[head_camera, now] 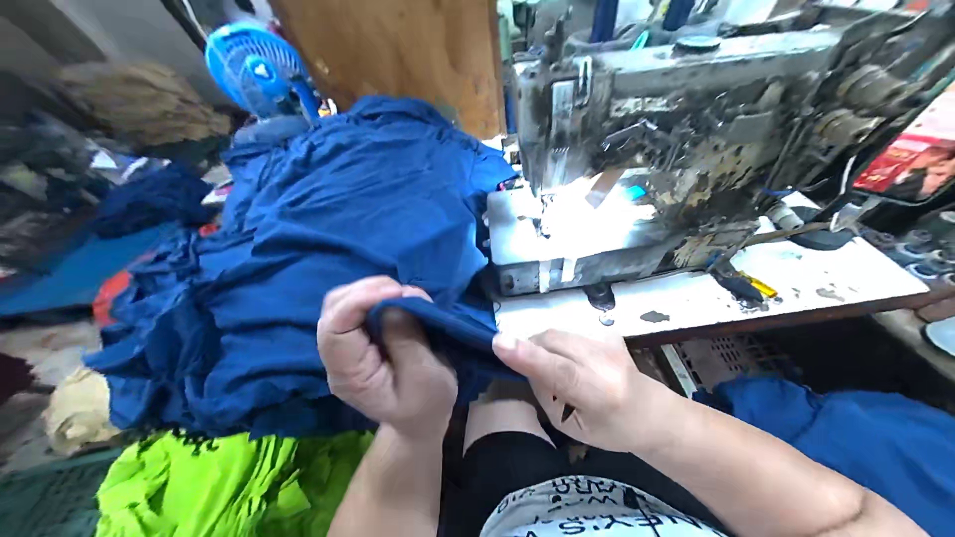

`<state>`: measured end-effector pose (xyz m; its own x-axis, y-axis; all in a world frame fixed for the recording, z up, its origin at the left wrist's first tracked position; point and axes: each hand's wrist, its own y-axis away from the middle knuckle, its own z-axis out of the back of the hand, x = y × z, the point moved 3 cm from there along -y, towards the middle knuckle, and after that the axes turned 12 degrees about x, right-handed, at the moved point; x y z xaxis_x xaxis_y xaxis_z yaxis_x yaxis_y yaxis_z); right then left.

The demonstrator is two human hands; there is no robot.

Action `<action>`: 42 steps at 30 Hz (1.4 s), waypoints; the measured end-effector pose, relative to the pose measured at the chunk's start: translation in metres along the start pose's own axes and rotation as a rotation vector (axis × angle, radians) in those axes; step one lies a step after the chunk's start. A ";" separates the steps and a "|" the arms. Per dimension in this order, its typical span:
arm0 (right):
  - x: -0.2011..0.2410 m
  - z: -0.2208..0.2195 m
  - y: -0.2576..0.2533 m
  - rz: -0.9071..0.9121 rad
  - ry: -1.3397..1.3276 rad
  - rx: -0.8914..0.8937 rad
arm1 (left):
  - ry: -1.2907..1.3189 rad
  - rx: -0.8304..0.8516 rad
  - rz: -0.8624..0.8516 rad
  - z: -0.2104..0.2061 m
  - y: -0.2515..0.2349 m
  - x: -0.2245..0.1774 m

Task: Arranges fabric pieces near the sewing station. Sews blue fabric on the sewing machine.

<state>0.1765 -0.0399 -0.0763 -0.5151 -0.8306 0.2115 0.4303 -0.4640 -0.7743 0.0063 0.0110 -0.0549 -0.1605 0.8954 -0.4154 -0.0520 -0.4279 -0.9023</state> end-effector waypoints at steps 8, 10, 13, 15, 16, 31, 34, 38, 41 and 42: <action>-0.089 -0.031 0.045 -1.002 -0.790 0.207 | -0.557 0.939 0.161 -0.106 -0.036 0.130; -0.095 -0.026 0.050 -1.085 -1.007 0.141 | -0.576 1.081 0.461 -0.115 -0.041 0.141; -0.113 -0.018 0.045 -1.105 -1.099 0.037 | -0.604 1.152 0.640 -0.131 -0.059 0.160; -0.128 -0.015 0.037 -1.093 -1.033 0.011 | -0.580 1.110 0.574 -0.143 -0.067 0.177; -0.133 -0.015 0.034 -1.084 -0.988 0.011 | -0.548 1.059 0.477 -0.148 -0.067 0.188; -0.146 -0.033 0.023 -1.098 -0.891 -0.045 | -0.577 0.968 0.524 -0.131 -0.089 0.162; -0.149 -0.035 0.023 -1.085 -0.899 -0.060 | -0.593 0.868 0.482 -0.110 -0.068 0.104; -0.149 -0.035 0.023 -1.065 -0.894 -0.083 | -0.593 0.760 0.500 -0.107 -0.026 0.117; -0.150 -0.035 0.023 -1.106 -0.942 -0.085 | -0.397 0.688 0.632 -0.105 -0.027 0.127; -0.150 -0.035 0.024 -1.142 -0.979 -0.077 | -0.222 0.644 0.703 -0.103 -0.028 0.128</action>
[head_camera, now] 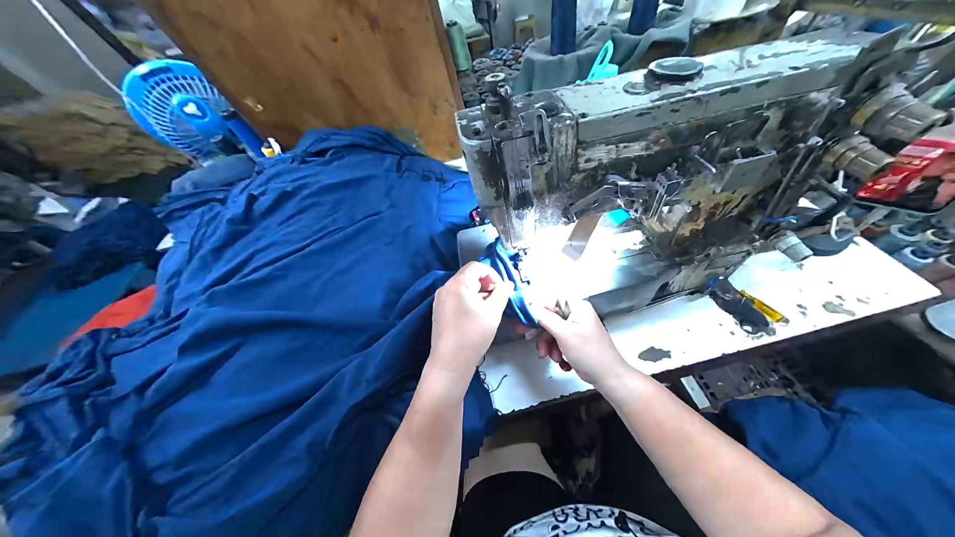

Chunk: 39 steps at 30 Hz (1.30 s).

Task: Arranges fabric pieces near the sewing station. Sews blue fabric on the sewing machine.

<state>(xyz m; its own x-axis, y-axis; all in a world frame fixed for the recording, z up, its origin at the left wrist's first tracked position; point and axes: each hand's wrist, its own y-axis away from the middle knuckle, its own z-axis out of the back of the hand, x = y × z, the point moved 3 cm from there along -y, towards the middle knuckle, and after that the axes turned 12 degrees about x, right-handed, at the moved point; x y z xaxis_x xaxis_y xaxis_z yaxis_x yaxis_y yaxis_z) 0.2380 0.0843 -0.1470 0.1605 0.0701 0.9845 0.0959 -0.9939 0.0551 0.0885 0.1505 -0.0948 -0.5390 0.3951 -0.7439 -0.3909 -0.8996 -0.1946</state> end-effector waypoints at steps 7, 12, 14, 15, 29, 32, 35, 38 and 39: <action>0.039 0.000 0.005 0.255 0.658 -0.001 | 1.024 0.067 -0.152 0.008 0.009 -0.036; 0.023 -0.008 0.035 0.308 0.550 0.274 | -0.639 0.484 -0.662 0.009 0.015 -0.043; 0.003 -0.003 0.031 0.224 0.484 0.254 | -0.856 0.708 -0.626 0.002 0.009 -0.041; -0.003 0.001 0.025 0.200 0.474 0.231 | -0.925 0.756 -0.539 0.004 0.000 -0.042; -0.007 0.007 0.009 0.351 0.538 0.216 | -0.988 0.854 -0.454 0.019 -0.006 -0.067; -0.009 0.006 0.016 0.366 0.579 0.206 | -1.020 0.789 -0.477 0.014 -0.005 -0.057; -0.009 0.005 0.023 0.398 0.586 0.202 | -0.975 0.974 -0.468 0.005 0.012 -0.066; -0.010 0.006 0.018 0.343 0.543 0.215 | -0.951 0.864 -0.433 0.010 0.001 -0.060; -0.009 0.006 0.014 0.317 0.537 0.207 | -0.963 0.784 -0.426 0.016 -0.008 -0.057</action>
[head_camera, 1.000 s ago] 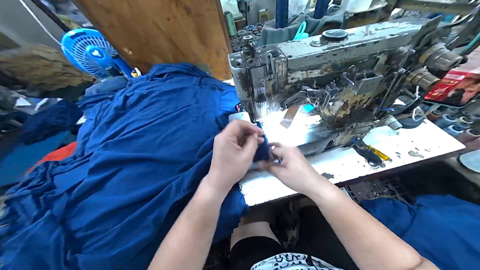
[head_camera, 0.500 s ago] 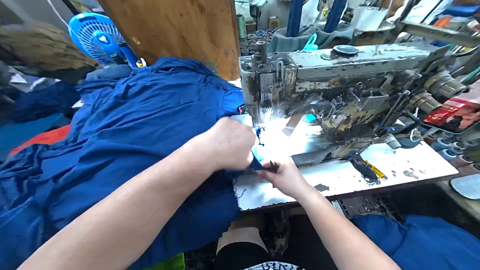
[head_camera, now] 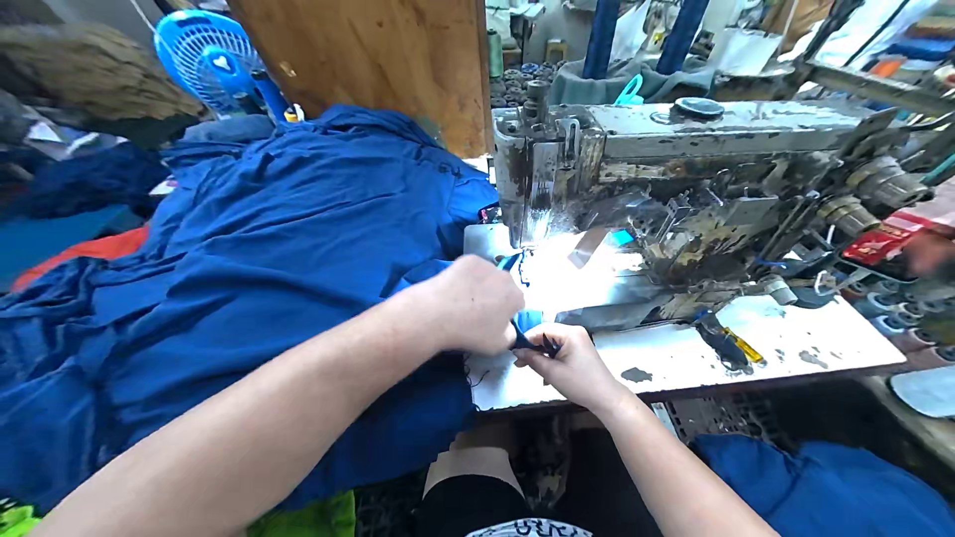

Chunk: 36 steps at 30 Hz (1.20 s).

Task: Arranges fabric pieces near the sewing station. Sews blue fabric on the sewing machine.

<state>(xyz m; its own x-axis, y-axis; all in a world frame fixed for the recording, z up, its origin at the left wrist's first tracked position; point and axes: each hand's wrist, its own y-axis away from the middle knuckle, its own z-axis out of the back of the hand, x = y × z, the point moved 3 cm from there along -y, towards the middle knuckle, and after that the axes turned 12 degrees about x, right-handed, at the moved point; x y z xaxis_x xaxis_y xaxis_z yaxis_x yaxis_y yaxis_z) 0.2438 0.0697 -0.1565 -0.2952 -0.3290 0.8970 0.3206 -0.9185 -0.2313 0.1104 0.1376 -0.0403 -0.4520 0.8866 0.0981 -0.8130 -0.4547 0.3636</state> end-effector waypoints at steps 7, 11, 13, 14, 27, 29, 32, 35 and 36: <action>0.008 0.008 -0.010 -0.104 -0.080 -0.033 | -0.164 -0.230 -0.044 0.020 0.006 0.032; 0.006 0.010 -0.005 -0.021 -0.068 -0.072 | -0.100 -0.448 -0.185 0.001 0.012 0.003; 0.004 0.008 -0.001 0.028 -0.027 -0.095 | -0.089 -0.435 -0.119 -0.015 0.013 -0.009; 0.003 0.007 0.001 0.053 -0.016 -0.118 | -0.099 -0.406 -0.062 -0.024 0.012 -0.012; 0.012 0.028 0.030 0.288 0.011 -0.327 | 0.141 -0.584 0.180 -0.055 -0.028 0.010; 0.029 0.086 0.071 0.414 0.115 -0.571 | 0.177 -0.644 0.171 -0.062 -0.028 0.007; 0.036 0.223 0.116 0.332 0.206 -1.091 | 0.205 -0.782 0.144 -0.071 -0.033 0.009; 0.016 0.345 0.109 0.052 0.014 -1.007 | 0.226 -0.796 0.153 -0.075 -0.035 0.012; 0.006 0.371 0.102 0.017 -0.062 -0.870 | 0.236 -0.782 0.159 -0.076 -0.035 0.012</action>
<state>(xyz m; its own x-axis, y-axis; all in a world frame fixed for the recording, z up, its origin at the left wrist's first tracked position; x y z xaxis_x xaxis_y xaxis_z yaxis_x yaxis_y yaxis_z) 0.6088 0.0553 -0.0351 -0.2393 -0.3549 0.9038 -0.4838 -0.7635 -0.4279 0.1058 0.1576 -0.1223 -0.5776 0.8052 -0.1342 -0.7139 -0.5780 -0.3952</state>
